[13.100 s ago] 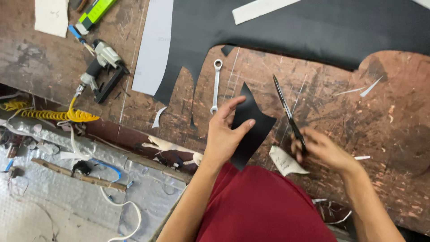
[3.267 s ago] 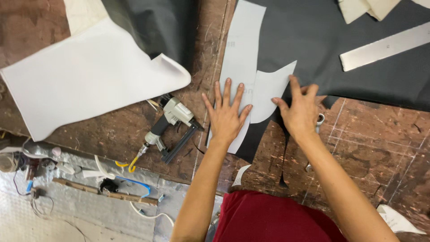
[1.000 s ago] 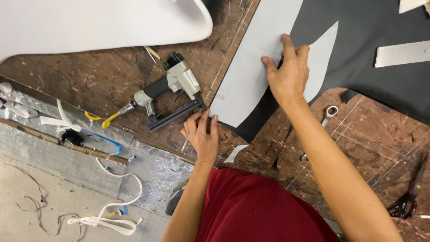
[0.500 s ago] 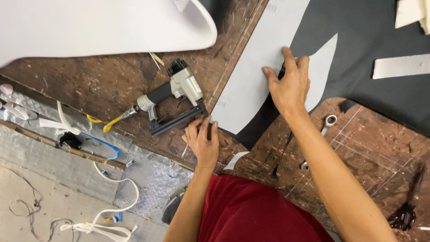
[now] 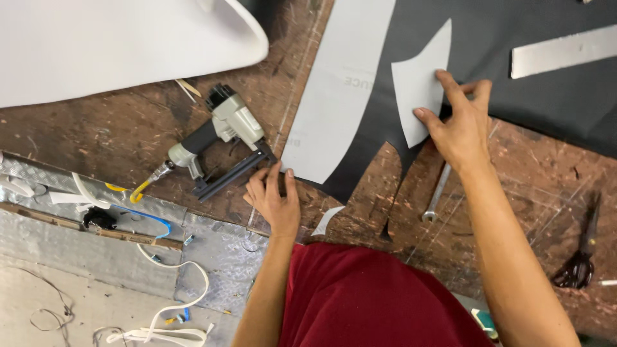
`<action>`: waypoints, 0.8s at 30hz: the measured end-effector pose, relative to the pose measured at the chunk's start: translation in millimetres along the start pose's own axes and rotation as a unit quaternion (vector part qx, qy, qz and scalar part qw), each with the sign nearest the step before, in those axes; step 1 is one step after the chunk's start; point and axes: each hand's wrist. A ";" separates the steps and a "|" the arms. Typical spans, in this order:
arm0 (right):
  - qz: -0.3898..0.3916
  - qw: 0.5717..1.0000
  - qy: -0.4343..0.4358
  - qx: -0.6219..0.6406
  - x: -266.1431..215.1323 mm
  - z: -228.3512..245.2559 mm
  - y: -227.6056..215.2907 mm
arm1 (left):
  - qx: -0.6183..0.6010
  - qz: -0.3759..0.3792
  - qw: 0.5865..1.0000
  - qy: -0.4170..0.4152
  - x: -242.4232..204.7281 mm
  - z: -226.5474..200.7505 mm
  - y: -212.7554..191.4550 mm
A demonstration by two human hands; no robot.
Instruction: The person places a paper template onto a sheet of black fabric and uses scissors to cut the fabric along the template's outline. After cutting, the person removes the template and trims the edges of the resulting fabric piece.
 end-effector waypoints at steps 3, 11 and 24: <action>0.003 1.000 -0.004 -0.018 0.2 4.2 -2.7 | -0.004 0.000 1.000 0.006 0.2 -1.0 -1.1; 0.046 0.998 0.009 -0.039 -2.0 9.7 -2.0 | 0.000 0.017 1.000 -0.003 -1.6 0.2 0.8; 0.036 0.999 -0.023 -0.030 -4.4 -4.3 -5.0 | -0.099 0.040 0.961 0.253 36.7 -78.0 -3.4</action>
Point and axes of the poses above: each hand's wrist, its own x-axis towards the middle knuckle, its own y-axis out of the palm, z = x × y, and after that the axes turned 9 degrees about x, right-handed
